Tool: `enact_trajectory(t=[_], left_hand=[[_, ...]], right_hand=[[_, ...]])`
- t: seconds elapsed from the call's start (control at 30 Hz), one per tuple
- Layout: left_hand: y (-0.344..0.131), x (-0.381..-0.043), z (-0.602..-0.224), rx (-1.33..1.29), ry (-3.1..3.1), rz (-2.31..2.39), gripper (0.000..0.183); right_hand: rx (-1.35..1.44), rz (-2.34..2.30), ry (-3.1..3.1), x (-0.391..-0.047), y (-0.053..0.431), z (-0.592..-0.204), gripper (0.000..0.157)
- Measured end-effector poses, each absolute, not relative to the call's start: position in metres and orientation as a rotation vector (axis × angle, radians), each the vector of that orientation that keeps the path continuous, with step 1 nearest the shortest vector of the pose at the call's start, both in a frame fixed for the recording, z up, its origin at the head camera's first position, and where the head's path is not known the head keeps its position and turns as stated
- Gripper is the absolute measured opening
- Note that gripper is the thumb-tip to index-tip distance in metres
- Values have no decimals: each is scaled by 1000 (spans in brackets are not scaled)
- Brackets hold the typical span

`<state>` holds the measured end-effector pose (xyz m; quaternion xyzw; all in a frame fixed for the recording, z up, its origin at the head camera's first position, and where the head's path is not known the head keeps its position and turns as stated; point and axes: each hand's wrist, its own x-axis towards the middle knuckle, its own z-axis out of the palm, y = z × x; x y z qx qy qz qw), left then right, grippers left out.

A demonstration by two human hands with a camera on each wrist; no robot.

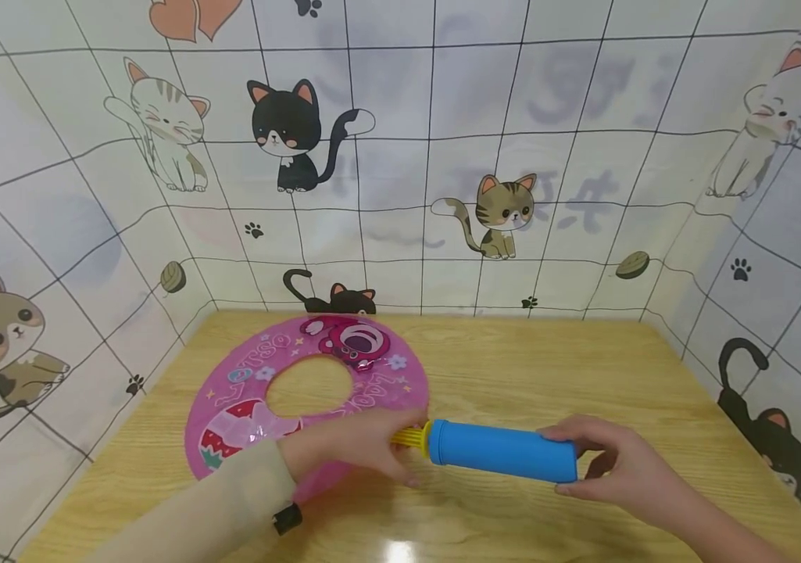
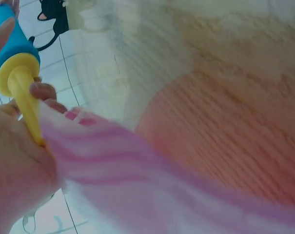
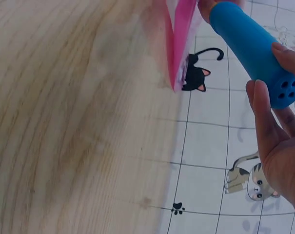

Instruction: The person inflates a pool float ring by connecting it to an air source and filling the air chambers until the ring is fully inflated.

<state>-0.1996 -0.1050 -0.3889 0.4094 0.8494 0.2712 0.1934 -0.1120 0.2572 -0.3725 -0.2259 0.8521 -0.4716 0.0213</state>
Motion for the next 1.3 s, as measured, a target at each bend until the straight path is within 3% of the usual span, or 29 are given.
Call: enact_trajectory(t=[0.27, 0.53, 0.97, 1.3], left_hand=[[-109, -196, -389, 1129, 2388, 776, 71], [-130, -203, -400, 1121, 2270, 847, 50], [-145, -212, -403, 1021, 2386, 825, 46], [-132, -209, -399, 1008, 2444, 885, 51]], right_hand=[[-632, -1479, 2643, -112, 255, -367, 50], [-653, -1375, 2713, -104, 291, -364, 51], [-584, -1203, 2980, -88, 337, -361, 56], [-663, -1279, 2882, -97, 315, -361, 55]])
